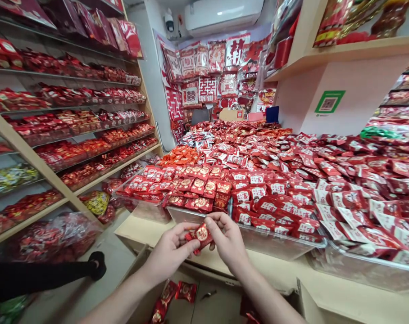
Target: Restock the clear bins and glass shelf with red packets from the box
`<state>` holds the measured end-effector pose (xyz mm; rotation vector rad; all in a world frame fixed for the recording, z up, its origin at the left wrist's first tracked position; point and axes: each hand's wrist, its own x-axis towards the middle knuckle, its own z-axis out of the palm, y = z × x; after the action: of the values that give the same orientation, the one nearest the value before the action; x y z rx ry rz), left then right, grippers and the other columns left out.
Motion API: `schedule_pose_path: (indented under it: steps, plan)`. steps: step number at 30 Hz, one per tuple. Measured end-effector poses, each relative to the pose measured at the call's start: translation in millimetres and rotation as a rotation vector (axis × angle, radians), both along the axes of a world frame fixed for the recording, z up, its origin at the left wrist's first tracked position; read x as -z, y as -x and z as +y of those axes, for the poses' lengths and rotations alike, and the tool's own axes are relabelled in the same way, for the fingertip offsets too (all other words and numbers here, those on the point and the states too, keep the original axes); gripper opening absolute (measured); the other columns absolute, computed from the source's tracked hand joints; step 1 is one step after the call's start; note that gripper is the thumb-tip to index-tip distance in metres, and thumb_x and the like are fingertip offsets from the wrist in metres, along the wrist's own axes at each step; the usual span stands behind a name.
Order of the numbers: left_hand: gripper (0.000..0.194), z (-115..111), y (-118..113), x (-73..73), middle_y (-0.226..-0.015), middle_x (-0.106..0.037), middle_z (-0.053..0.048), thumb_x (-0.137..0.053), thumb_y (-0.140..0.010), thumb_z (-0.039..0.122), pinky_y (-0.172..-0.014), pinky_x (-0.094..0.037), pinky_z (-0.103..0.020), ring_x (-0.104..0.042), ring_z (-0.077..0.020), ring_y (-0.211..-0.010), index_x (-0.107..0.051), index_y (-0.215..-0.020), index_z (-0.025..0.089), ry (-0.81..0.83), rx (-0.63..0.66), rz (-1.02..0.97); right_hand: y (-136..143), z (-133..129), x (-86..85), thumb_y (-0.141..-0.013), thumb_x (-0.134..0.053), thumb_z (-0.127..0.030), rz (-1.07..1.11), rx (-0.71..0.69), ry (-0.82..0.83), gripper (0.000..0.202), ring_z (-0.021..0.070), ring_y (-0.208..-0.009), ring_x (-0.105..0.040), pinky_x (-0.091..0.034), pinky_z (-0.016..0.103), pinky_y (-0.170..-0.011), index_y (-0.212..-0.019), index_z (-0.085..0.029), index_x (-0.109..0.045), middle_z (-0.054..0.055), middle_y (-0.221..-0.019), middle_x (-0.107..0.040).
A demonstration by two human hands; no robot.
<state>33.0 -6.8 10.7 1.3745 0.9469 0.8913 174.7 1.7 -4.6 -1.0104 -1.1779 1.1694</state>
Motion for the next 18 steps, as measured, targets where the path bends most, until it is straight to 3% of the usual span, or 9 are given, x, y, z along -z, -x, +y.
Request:
schedule_pose_path:
  steps: [3, 9, 13, 18]
  plan:
    - [0.028, 5, 3, 2.4, -0.078, -0.065, -0.007, -0.061, -0.069, 0.026, -0.061, -0.047, -0.026, -0.06, -0.013, -0.064, -0.055, -0.094, 0.013, 0.015, -0.028, -0.039, -2, 0, 1.8, -0.074, -0.056, -0.041, 0.023, -0.039, 0.033, 0.027, 0.0082, -0.046, -0.046, -0.04, 0.019, -0.04, -0.068, -0.015, -0.052, -0.002, -0.055, -0.052]
    - [0.036, 8, 8, 11.0, -0.077, -0.065, -0.006, -0.063, -0.067, 0.031, -0.051, -0.046, -0.022, -0.06, -0.0121, -0.058, -0.053, -0.097, 0.014, 0.106, 0.011, -0.067, -3, 1, 7.1, -0.074, -0.057, -0.039, 0.038, -0.023, 0.057, 0.026, 0.0071, -0.046, -0.044, -0.04, 0.019, -0.04, -0.065, -0.015, -0.052, -0.002, -0.055, -0.052]
    - [0.033, 12, 15, 16.1, -0.079, -0.064, -0.004, -0.058, -0.071, 0.035, -0.048, -0.044, -0.02, -0.055, -0.0093, -0.055, -0.058, -0.098, 0.017, 0.05, 0.056, -0.013, -1, -3, 5.6, -0.075, -0.055, -0.039, -0.116, -0.041, -0.004, 0.025, 0.0076, -0.046, -0.044, -0.041, 0.019, -0.04, -0.068, -0.015, -0.053, -0.003, -0.054, -0.049]
    - [0.022, 12, 22, 19.5, -0.074, -0.065, -0.004, -0.059, -0.071, 0.033, -0.058, -0.046, -0.023, -0.056, -0.0123, -0.061, -0.066, -0.083, 0.015, -0.07, -0.057, 0.018, 3, -7, 5.0, -0.078, -0.051, -0.038, -0.255, -0.128, -0.063, 0.024, 0.0093, -0.05, -0.046, -0.042, 0.02, -0.041, -0.072, -0.016, -0.056, 0.0, -0.059, -0.052]
